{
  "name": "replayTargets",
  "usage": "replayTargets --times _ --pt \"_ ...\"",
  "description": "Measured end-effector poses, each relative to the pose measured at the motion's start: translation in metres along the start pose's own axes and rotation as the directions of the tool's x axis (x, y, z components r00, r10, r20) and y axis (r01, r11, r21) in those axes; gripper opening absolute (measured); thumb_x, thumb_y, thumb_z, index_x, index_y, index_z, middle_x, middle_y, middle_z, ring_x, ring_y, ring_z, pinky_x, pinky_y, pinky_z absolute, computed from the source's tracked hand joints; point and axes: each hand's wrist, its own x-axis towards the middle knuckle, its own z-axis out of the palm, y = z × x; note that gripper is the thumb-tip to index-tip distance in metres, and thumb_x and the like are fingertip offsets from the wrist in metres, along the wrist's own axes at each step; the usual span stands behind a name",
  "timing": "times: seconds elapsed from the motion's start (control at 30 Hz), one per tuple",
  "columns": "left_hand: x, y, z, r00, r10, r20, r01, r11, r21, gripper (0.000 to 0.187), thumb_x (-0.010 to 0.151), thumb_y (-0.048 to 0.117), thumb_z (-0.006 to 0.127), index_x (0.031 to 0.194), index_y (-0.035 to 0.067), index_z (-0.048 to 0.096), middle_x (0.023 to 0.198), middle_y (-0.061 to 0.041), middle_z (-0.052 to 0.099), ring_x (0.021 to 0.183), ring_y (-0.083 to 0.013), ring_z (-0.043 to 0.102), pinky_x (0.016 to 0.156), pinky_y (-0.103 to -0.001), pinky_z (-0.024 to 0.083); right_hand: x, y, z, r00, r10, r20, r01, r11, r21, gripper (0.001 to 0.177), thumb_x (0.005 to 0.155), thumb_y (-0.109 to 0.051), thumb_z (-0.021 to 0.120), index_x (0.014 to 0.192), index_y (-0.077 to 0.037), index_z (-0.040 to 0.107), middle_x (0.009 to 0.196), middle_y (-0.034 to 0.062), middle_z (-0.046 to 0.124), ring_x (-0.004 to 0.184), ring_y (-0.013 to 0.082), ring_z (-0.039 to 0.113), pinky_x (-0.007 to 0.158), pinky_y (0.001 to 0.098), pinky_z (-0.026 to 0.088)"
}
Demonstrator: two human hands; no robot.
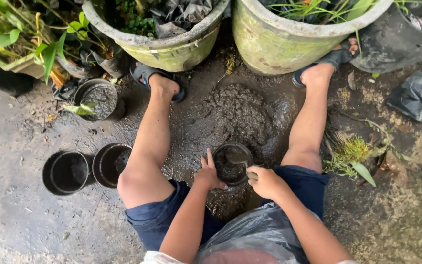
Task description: Filling small plastic pots with soil using a hand trowel while sitting on the ground.
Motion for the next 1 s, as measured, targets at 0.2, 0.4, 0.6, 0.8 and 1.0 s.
replayTargets --times 0.2,0.4,0.6,0.8,1.0 --pt "0.033 -0.021 0.042 0.989 -0.055 -0.138 -0.054 0.732 -0.679 0.109 0.089 0.005 0.071 0.168 0.008 -0.004 0.161 -0.042 0.018 0.143 -0.0618 0.034 0.106 -0.069 0.044 0.024 0.009 0.025 0.999 -0.039 0.029 0.039 0.999 -0.002 0.044 0.099 -0.028 0.062 0.143 -0.020 0.061 0.136 0.0205 0.067 0.124 0.0378 0.066 0.094 0.0454 0.061" --pt "0.055 -0.049 0.058 0.958 -0.150 -0.244 0.017 0.880 -0.475 0.042 0.091 0.016 0.058 0.131 0.005 0.067 0.110 -0.023 0.073 0.105 -0.0422 0.073 0.083 -0.055 0.059 -0.009 -0.017 -0.005 1.000 0.000 -0.030 -0.003 0.997 -0.080 0.043 0.100 -0.026 0.059 0.141 -0.020 0.065 0.131 0.0228 0.070 0.119 0.0404 0.069 0.091 0.0476 0.062" --pt "0.041 -0.044 0.035 0.946 -0.165 -0.278 0.018 0.885 -0.466 0.045 0.091 0.017 0.059 0.134 0.007 0.069 0.116 -0.020 0.075 0.113 -0.0389 0.071 0.097 -0.061 0.052 0.010 -0.010 0.013 0.995 -0.044 0.092 0.052 0.996 -0.079 0.048 0.101 -0.025 0.056 0.148 -0.015 0.058 0.143 0.0238 0.062 0.128 0.0425 0.063 0.095 0.0505 0.060" --pt "0.001 -0.010 -0.012 0.912 -0.082 -0.403 -0.016 0.972 -0.234 0.044 0.095 0.015 0.062 0.137 0.003 0.070 0.121 -0.026 0.073 0.127 -0.0468 0.061 0.114 -0.070 0.028 -0.058 -0.039 -0.028 0.994 0.018 0.105 -0.004 0.991 -0.137 0.048 0.104 -0.023 0.053 0.150 -0.013 0.055 0.146 0.0242 0.059 0.130 0.0412 0.062 0.096 0.0493 0.060" --pt "-0.023 -0.017 -0.010 0.952 -0.113 -0.285 -0.032 0.888 -0.459 0.053 0.094 0.011 0.067 0.144 -0.005 0.057 0.130 -0.032 0.064 0.122 -0.0460 0.064 0.101 -0.062 0.053 -0.023 -0.020 0.002 0.991 -0.056 0.124 0.079 0.978 -0.195 0.046 0.103 -0.022 0.056 0.148 -0.013 0.058 0.141 0.0232 0.063 0.130 0.0426 0.061 0.094 0.0524 0.060"
